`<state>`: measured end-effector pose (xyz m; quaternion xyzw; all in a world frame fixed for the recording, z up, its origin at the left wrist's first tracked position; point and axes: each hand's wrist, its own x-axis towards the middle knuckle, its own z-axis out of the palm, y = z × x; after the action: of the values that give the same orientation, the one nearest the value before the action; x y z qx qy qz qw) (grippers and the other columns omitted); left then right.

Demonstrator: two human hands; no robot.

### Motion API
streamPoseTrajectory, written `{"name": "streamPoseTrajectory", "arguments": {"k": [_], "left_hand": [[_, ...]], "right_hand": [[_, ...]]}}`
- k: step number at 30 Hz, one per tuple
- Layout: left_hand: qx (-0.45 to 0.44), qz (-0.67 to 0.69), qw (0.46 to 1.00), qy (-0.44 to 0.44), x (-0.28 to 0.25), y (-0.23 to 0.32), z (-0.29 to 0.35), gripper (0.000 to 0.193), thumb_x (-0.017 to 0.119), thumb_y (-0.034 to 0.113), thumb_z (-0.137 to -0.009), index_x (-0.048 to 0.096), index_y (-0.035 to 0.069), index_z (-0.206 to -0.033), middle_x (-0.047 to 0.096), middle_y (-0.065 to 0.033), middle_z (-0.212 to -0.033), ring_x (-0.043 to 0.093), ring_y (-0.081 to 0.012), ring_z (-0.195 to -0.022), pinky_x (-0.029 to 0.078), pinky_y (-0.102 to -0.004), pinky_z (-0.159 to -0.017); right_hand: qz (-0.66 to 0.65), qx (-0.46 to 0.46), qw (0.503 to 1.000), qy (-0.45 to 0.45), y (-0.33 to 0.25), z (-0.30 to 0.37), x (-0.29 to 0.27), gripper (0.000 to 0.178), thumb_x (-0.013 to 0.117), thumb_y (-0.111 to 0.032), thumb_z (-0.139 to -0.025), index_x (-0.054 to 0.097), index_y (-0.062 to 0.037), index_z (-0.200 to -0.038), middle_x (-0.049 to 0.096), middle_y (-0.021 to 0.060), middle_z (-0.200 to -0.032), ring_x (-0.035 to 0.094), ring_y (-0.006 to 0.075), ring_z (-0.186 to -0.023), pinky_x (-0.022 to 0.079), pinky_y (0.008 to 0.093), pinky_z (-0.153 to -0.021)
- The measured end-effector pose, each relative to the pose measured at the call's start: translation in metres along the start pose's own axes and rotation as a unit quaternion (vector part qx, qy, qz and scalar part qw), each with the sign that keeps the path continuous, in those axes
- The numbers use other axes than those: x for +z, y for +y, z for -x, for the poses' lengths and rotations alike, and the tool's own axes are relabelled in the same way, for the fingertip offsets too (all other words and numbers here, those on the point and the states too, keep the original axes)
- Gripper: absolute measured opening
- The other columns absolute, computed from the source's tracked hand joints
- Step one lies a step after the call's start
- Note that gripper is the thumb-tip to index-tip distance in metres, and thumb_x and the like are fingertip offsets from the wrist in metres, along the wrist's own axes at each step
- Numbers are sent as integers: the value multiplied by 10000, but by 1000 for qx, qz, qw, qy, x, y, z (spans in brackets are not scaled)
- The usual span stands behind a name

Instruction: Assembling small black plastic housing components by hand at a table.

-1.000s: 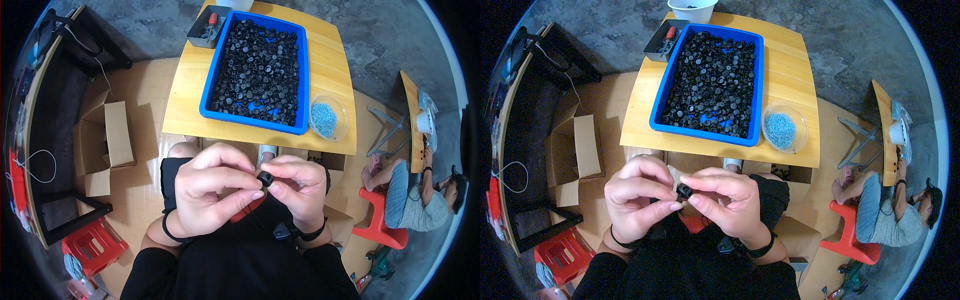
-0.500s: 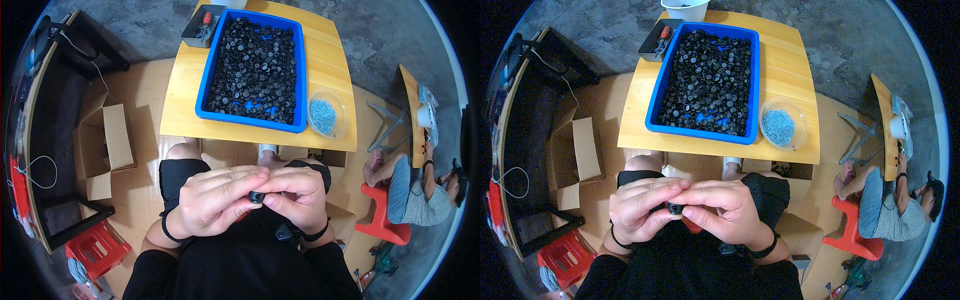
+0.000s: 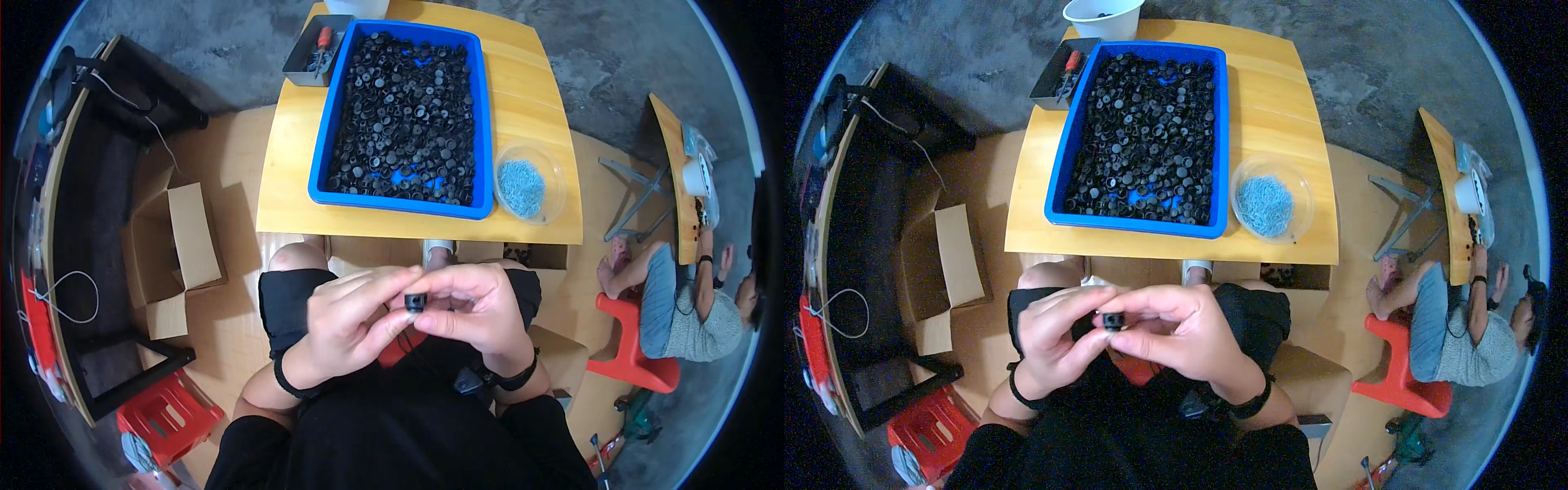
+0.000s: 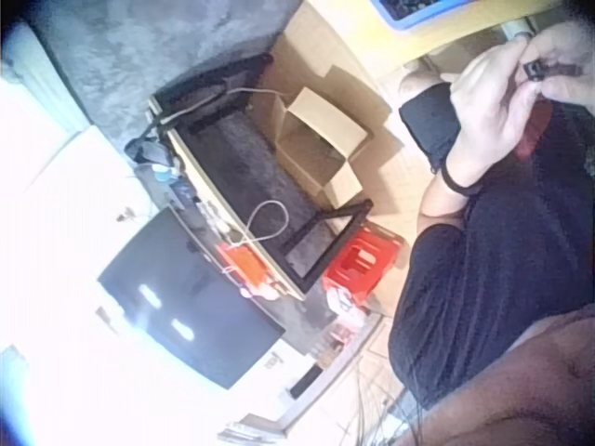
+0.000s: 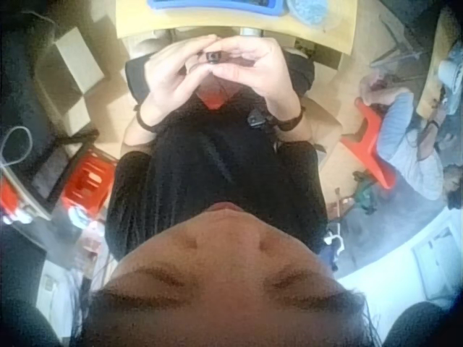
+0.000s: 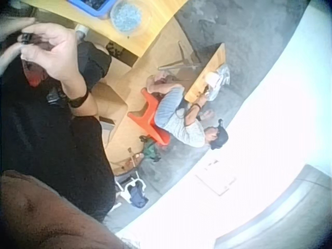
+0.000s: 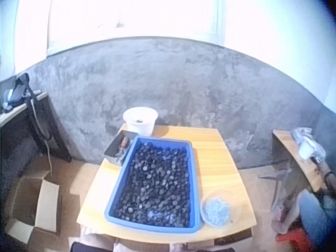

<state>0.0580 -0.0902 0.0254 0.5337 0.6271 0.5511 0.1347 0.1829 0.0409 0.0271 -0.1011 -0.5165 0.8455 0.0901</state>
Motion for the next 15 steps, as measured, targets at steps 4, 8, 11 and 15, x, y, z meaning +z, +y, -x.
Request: {"name": "streamPoseTrajectory", "arguments": {"k": [4, 8, 11, 15], "left_hand": [[-84, 9, 996, -4, 11, -19, 2, 384, 698, 146, -737, 596, 2, -1079, 656, -118, -928, 638, -226, -797, 501, -299, -721], [-218, -29, 975, 10, -11, -54, -1, 219, 662, 61, -755, 644, 8, -967, 664, -121, -857, 648, -197, -753, 504, -283, -678], [-204, -124, 968, 73, -28, -78, -22, 175, 640, 65, -781, 657, -14, -936, 672, -90, -846, 618, -119, -714, 490, -250, -639], [-145, -241, 957, 65, -27, -98, -62, 149, 626, 34, -750, 662, 8, -892, 651, -115, -798, 617, -194, -654, 481, -269, -604]], "right_hand": [[183, -118, 958, 187, 3, 8, -40, 193, 592, -2, -812, 612, 28, -1002, 647, 102, -913, 629, 153, -800, 504, 265, -736], [183, -211, 852, 442, -7, 51, -137, 251, 590, -20, -832, 567, 28, -1078, 626, 81, -841, 601, 122, -700, 515, 232, -650], [233, -183, 805, 515, 0, 92, -221, 276, 602, -44, -831, 561, 25, -1095, 620, 71, -828, 585, 107, -682, 501, 218, -609], [316, -59, 751, 577, 27, 113, -293, 344, 630, -102, -818, 545, 25, -1126, 615, 51, -807, 570, 91, -663, 460, 209, -537]]}}
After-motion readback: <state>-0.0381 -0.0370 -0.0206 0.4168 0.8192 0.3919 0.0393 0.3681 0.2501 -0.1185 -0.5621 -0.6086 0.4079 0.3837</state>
